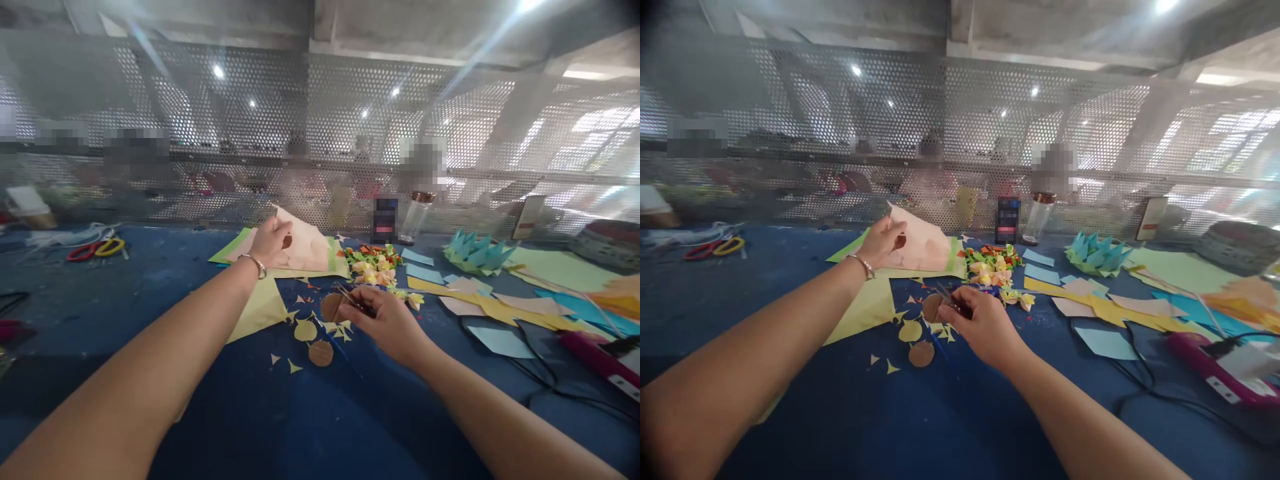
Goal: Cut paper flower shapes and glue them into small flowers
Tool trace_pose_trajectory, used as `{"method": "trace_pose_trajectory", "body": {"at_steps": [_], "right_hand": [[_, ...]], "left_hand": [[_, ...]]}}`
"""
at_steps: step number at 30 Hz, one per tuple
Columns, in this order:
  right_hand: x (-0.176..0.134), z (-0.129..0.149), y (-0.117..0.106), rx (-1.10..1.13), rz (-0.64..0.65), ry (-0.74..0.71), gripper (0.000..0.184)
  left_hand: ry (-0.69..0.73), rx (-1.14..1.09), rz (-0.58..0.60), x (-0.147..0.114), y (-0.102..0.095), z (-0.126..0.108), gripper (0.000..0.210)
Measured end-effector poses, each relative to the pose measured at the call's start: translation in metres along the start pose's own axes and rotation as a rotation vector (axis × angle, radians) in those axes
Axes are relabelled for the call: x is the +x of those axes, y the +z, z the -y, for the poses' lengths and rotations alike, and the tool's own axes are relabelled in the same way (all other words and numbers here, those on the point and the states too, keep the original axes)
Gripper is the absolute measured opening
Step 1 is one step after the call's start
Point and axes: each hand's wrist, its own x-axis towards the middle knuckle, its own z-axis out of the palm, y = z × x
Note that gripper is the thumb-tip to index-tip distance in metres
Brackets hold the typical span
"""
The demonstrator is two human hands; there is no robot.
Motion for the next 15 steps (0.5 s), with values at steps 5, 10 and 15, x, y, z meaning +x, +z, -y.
{"method": "trace_pose_trajectory", "body": {"at_steps": [5, 10, 15], "right_hand": [[-0.004, 0.008, -0.003, 0.007, -0.049, -0.042, 0.030], [-0.010, 0.023, 0.001, 0.100, -0.061, 0.001, 0.029], [-0.009, 0.027, 0.012, 0.096, -0.089, 0.021, 0.028]], "left_hand": [[0.112, -0.138, 0.090, -0.064, -0.002, -0.038, 0.021], [0.014, -0.336, 0.174, -0.117, -0.004, -0.045, 0.029], [-0.168, -0.442, 0.177, -0.135, 0.003, -0.039, 0.028]]}}
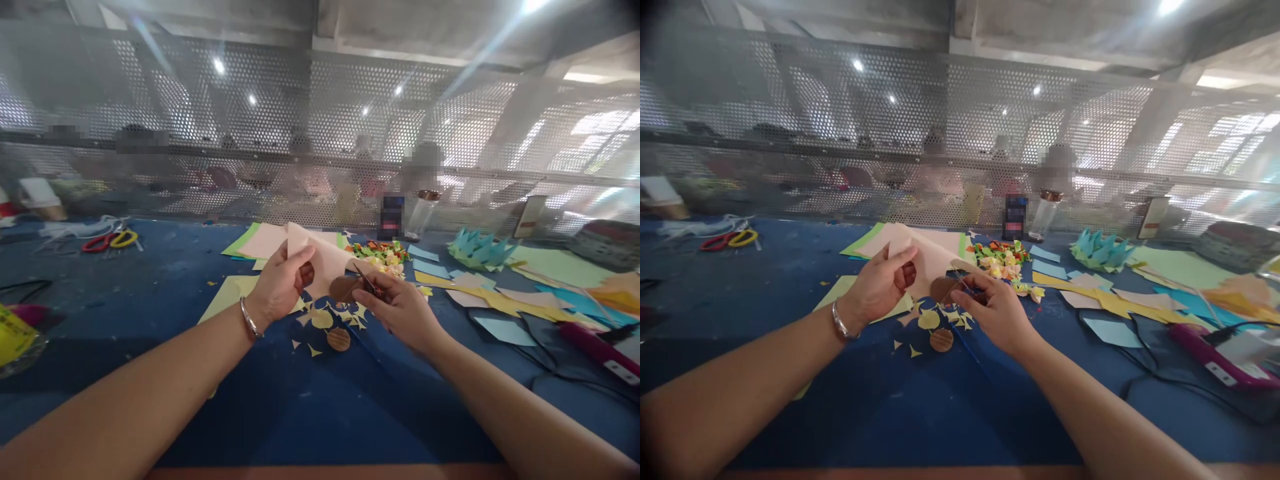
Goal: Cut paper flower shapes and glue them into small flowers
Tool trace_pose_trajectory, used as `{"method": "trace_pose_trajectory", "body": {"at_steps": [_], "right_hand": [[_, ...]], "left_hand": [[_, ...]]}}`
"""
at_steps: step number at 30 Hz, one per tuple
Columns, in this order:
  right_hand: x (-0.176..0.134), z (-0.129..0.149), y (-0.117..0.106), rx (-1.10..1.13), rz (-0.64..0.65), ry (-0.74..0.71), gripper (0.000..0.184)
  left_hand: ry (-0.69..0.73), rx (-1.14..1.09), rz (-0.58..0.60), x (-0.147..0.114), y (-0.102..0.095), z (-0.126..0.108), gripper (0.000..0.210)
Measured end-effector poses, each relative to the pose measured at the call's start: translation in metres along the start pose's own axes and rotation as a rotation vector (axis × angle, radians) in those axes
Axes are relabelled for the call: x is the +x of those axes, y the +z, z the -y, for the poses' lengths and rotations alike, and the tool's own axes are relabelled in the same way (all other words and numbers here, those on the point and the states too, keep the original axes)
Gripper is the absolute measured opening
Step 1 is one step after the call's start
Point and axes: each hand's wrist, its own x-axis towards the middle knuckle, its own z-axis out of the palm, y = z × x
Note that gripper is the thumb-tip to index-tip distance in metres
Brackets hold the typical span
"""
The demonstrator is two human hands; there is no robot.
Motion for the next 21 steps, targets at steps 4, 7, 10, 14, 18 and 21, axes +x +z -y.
{"method": "trace_pose_trajectory", "body": {"at_steps": [4, 7, 10, 14, 18, 21], "right_hand": [[0.001, -0.004, 0.005, 0.019, -0.020, 0.013, 0.029], [0.001, -0.007, 0.006, 0.009, -0.033, 0.019, 0.030], [0.001, -0.008, 0.006, -0.012, -0.063, 0.017, 0.028], [0.003, -0.009, 0.004, -0.013, -0.085, -0.015, 0.028], [0.004, -0.009, 0.003, -0.012, -0.107, -0.055, 0.026], [0.001, -0.009, 0.003, -0.051, -0.134, -0.071, 0.027]], "left_hand": [[-0.066, 0.030, 0.082, -0.009, 0.007, 0.005, 0.015], [-0.212, 0.061, 0.154, -0.015, 0.010, 0.008, 0.023], [-0.240, 0.035, 0.105, -0.018, 0.011, 0.013, 0.030], [-0.272, -0.032, 0.109, -0.018, 0.013, 0.019, 0.027], [-0.313, -0.082, 0.152, -0.022, 0.017, 0.019, 0.022], [-0.349, -0.072, 0.209, -0.027, 0.021, 0.017, 0.014]]}}
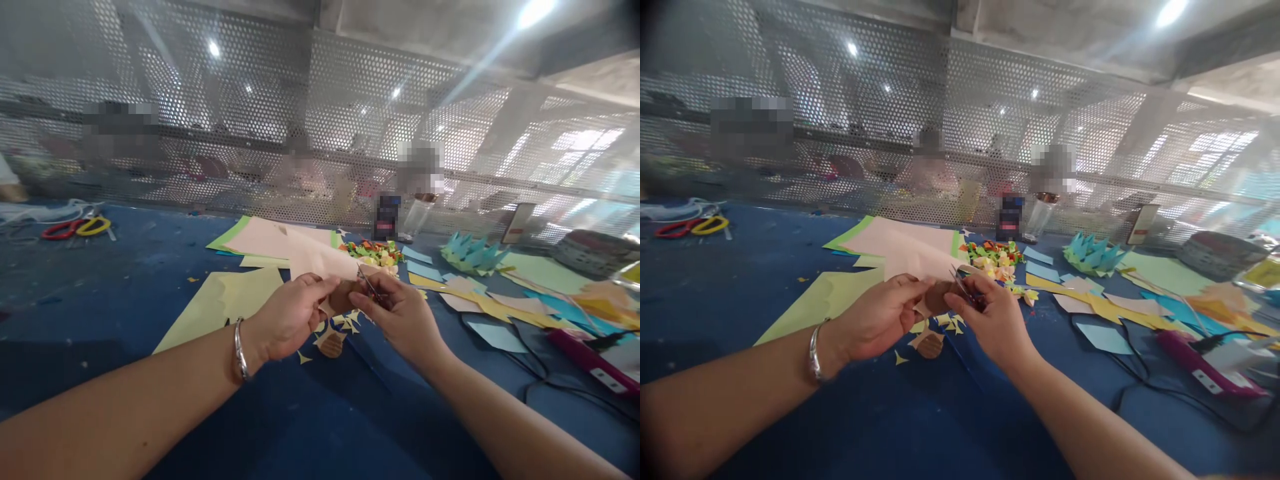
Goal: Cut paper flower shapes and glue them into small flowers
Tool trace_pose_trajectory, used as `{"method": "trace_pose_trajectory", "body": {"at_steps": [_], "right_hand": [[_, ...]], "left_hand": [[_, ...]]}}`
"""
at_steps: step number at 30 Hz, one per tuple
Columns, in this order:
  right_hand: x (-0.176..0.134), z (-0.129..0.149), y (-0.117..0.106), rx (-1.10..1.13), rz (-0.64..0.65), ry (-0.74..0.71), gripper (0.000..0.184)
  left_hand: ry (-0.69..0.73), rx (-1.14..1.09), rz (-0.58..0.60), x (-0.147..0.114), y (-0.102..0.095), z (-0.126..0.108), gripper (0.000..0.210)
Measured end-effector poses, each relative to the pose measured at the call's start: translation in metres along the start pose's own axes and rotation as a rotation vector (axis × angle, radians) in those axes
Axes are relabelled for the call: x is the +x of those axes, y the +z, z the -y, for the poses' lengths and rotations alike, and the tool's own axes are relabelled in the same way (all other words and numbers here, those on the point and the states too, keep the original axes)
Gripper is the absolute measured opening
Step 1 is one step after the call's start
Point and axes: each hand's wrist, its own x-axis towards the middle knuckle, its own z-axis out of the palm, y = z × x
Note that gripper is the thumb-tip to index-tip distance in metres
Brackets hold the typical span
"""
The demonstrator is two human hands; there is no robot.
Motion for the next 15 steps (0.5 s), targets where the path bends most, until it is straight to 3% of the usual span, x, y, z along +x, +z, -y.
{"method": "trace_pose_trajectory", "body": {"at_steps": [5, 9, 15], "right_hand": [[-0.005, 0.001, 0.002, -0.121, -0.072, -0.027, 0.027], [-0.007, 0.004, 0.001, -0.218, -0.146, -0.134, 0.022], [-0.009, 0.013, 0.004, -0.368, -0.145, -0.287, 0.027]], "left_hand": [[-0.019, -0.003, -0.028, -0.004, 0.005, 0.003, 0.010], [0.009, -0.058, -0.093, -0.003, 0.007, 0.007, 0.009], [0.049, -0.058, -0.275, -0.004, 0.015, 0.003, 0.019]]}}
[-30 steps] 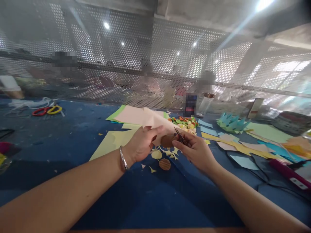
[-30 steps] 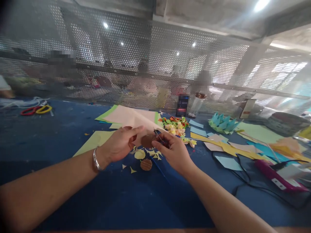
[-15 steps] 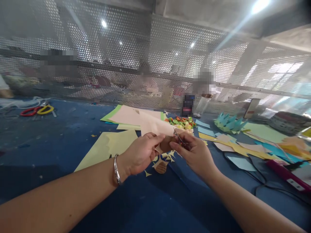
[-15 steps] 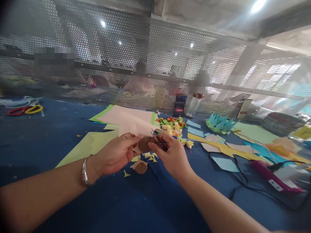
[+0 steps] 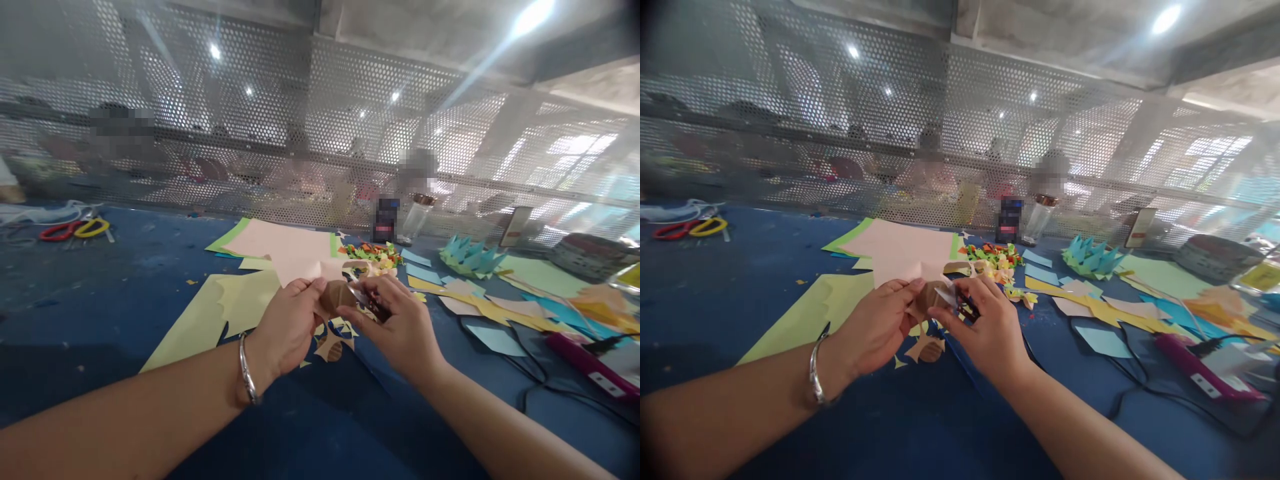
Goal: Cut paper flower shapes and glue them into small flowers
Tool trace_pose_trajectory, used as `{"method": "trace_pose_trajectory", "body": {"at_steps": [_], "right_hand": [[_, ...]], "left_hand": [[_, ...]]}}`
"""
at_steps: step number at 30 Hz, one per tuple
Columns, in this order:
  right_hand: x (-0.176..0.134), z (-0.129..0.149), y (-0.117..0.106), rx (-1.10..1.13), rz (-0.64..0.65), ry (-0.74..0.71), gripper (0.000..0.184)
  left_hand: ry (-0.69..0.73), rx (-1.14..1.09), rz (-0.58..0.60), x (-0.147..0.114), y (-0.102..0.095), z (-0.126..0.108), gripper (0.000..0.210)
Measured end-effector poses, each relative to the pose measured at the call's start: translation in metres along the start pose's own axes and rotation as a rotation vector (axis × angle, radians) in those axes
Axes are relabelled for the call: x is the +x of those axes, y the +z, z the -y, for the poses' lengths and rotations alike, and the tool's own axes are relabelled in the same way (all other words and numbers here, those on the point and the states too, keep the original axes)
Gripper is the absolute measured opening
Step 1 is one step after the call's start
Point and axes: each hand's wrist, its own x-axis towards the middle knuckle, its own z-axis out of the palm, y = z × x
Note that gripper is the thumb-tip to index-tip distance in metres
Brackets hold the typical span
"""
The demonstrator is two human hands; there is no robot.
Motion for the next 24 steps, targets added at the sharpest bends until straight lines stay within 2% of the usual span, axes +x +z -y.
{"method": "trace_pose_trajectory", "body": {"at_steps": [5, 15, 24], "right_hand": [[-0.001, 0.002, 0.006, -0.032, -0.001, -0.014, 0.039], [0.001, -0.003, 0.001, 0.004, 0.056, 0.053, 0.038], [-0.002, -0.004, -0.003, 0.096, 0.164, 0.060, 0.042]], "left_hand": [[0.128, -0.006, -0.088, -0.006, 0.004, 0.002, 0.016], [-0.064, -0.147, 0.062, -0.003, -0.004, -0.006, 0.026], [-0.161, -0.043, 0.066, -0.001, -0.004, -0.014, 0.022]]}}
